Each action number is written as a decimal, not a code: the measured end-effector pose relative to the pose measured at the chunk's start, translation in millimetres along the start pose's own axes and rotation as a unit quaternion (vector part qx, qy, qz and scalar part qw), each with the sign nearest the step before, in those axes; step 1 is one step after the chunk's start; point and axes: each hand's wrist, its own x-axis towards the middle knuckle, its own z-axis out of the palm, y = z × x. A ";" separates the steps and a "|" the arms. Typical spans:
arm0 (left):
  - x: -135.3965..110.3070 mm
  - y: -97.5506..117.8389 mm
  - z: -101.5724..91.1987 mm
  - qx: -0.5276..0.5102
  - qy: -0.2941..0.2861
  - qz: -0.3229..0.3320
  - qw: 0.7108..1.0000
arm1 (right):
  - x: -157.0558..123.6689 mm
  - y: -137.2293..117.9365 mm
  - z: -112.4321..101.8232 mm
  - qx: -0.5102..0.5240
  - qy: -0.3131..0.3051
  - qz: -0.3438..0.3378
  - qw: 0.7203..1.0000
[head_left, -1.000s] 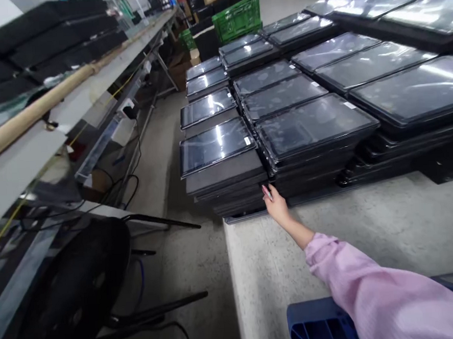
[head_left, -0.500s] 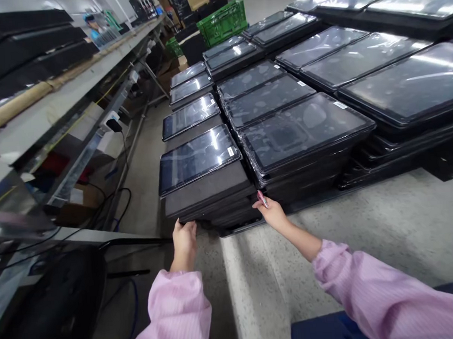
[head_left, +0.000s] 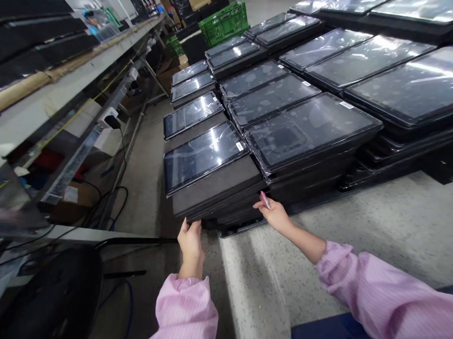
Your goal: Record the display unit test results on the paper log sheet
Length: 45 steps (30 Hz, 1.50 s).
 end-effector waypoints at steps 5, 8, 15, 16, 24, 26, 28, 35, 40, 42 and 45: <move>4.9 -10.2 -7.4 0.031 -0.001 0.000 1.000 | -0.7 2.9 4.9 -0.005 0.001 -0.016 1.000; 7.0 -10.5 -11.5 0.050 -0.008 -0.003 0.999 | -1.2 2.4 4.2 -0.017 -0.005 -0.032 0.999; 0.8 0.7 -19.9 0.065 -0.042 -0.011 0.997 | -12.8 1.5 4.7 -0.016 0.094 -0.089 0.991; -0.8 2.6 -20.7 0.062 -0.040 -0.015 0.997 | -13.1 1.5 7.2 -0.005 0.112 -0.104 0.988; -6.2 10.5 -15.7 0.011 -0.103 -0.055 0.993 | -3.7 2.0 33.9 0.033 0.121 -0.130 0.984; -3.9 10.6 -13.9 0.009 -0.076 -0.059 0.995 | -4.2 1.7 37.9 0.028 0.122 -0.146 0.981; -0.6 11.8 -12.8 0.017 -0.065 -0.055 0.996 | -5.2 0.6 42.2 0.029 0.120 -0.152 0.981; 13.2 16.7 -14.9 0.056 -0.049 -0.064 0.995 | -4.6 1.0 48.4 0.026 0.107 -0.161 0.981; 14.7 17.0 -17.1 0.108 -0.021 -0.030 0.993 | -9.6 2.7 22.4 -0.004 0.084 -0.180 0.980; 10.7 17.5 -14.3 0.105 -0.009 0.007 0.994 | -12.6 -0.9 12.9 -0.005 0.102 -0.193 0.976; 4.7 16.4 -7.9 0.065 -0.001 0.022 0.998 | -12.5 -9.4 8.2 -0.007 0.095 -0.237 0.967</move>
